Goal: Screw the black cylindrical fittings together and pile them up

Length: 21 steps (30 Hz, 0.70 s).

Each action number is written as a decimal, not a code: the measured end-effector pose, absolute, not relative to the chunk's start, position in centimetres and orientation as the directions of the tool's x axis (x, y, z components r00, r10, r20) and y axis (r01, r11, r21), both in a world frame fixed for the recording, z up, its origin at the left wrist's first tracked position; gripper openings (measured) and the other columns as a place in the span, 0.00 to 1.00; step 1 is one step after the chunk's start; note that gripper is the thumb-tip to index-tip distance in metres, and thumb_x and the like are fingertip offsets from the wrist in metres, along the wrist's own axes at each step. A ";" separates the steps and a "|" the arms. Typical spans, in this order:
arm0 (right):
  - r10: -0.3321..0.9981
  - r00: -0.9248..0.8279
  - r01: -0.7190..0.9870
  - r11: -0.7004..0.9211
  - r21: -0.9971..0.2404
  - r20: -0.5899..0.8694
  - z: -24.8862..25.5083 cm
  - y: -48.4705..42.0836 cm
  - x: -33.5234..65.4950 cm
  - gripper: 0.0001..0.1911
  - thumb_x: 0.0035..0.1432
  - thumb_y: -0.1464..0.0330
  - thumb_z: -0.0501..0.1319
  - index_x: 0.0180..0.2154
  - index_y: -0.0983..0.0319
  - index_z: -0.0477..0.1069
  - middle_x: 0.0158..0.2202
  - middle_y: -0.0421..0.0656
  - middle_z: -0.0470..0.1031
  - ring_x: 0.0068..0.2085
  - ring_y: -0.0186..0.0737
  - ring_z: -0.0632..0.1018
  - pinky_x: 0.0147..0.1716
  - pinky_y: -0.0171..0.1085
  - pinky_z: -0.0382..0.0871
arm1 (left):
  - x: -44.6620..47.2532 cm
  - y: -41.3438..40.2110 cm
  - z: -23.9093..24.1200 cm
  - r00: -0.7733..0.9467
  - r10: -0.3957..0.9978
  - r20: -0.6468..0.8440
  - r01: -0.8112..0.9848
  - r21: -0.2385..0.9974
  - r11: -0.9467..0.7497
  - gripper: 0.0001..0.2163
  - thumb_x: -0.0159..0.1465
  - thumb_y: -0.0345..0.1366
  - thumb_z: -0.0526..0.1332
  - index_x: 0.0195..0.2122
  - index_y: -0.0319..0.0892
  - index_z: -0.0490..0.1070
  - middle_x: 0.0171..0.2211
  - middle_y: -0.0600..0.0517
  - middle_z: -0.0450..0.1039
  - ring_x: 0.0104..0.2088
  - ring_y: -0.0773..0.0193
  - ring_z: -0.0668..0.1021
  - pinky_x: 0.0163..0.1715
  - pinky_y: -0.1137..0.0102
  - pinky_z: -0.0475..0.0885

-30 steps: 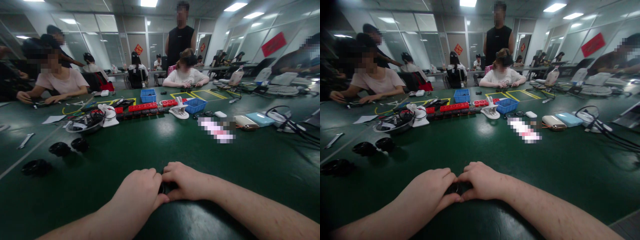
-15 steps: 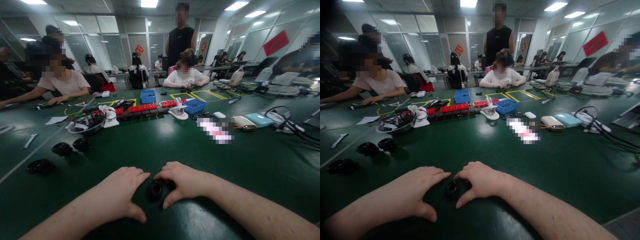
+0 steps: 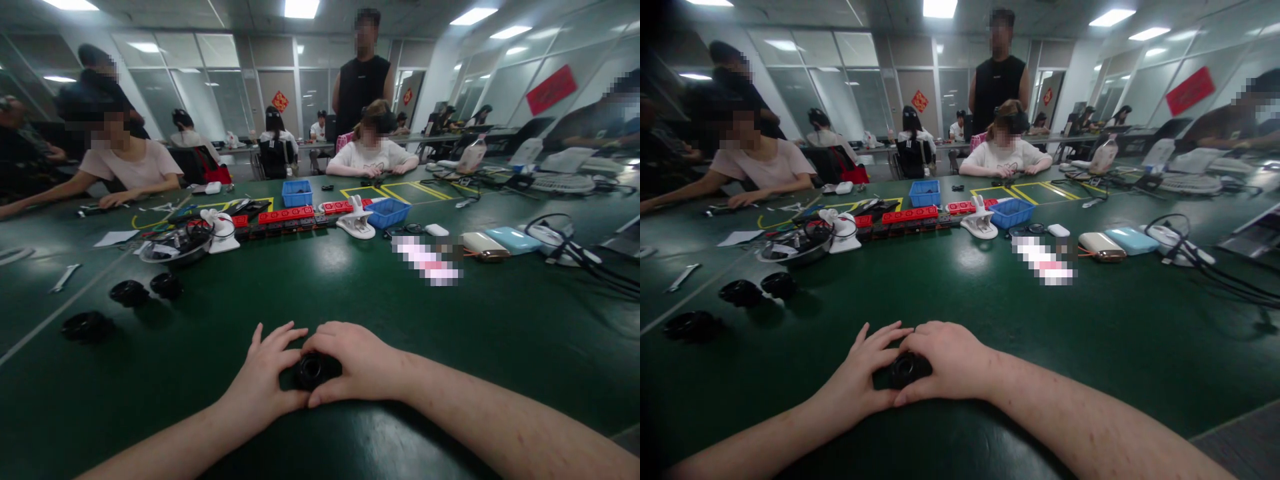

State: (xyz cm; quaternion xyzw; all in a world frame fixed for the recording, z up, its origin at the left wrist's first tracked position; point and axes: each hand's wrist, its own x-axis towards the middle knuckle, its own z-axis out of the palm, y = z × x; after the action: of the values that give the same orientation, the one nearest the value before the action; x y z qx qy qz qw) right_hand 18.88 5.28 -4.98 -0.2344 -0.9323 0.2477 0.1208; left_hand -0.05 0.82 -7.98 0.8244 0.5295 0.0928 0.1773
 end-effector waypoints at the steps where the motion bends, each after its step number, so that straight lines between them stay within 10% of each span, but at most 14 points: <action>1: 0.498 -0.860 0.382 0.769 -0.513 0.107 -5.1 5.3 18.8 0.23 0.46 0.56 0.64 0.40 0.64 0.69 0.35 0.44 0.71 0.36 0.40 0.72 0.35 0.36 0.65 | 0.0 0.8 -8.0 0.426 0.904 -0.023 0.833 0.399 -0.383 0.17 0.51 0.44 0.65 0.43 0.52 0.72 0.55 0.50 0.63 0.57 0.44 0.60 0.54 0.38 0.40; 21: 0.708 -0.622 0.437 0.669 -0.601 0.335 -5.7 6.5 19.5 0.18 0.52 0.69 0.58 0.47 0.61 0.63 0.43 0.46 0.70 0.45 0.41 0.70 0.45 0.42 0.64 | -2.2 2.2 -8.2 0.362 0.932 0.027 0.863 0.367 -0.346 0.17 0.58 0.45 0.60 0.49 0.55 0.67 0.57 0.50 0.59 0.58 0.47 0.59 0.54 0.40 0.43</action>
State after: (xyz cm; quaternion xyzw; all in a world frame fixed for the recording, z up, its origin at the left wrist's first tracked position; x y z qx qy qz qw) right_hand 19.52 6.48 -5.66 -0.3297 -0.8683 0.2387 0.2834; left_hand -2.15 2.23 -8.15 0.8122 0.5525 0.1164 0.1467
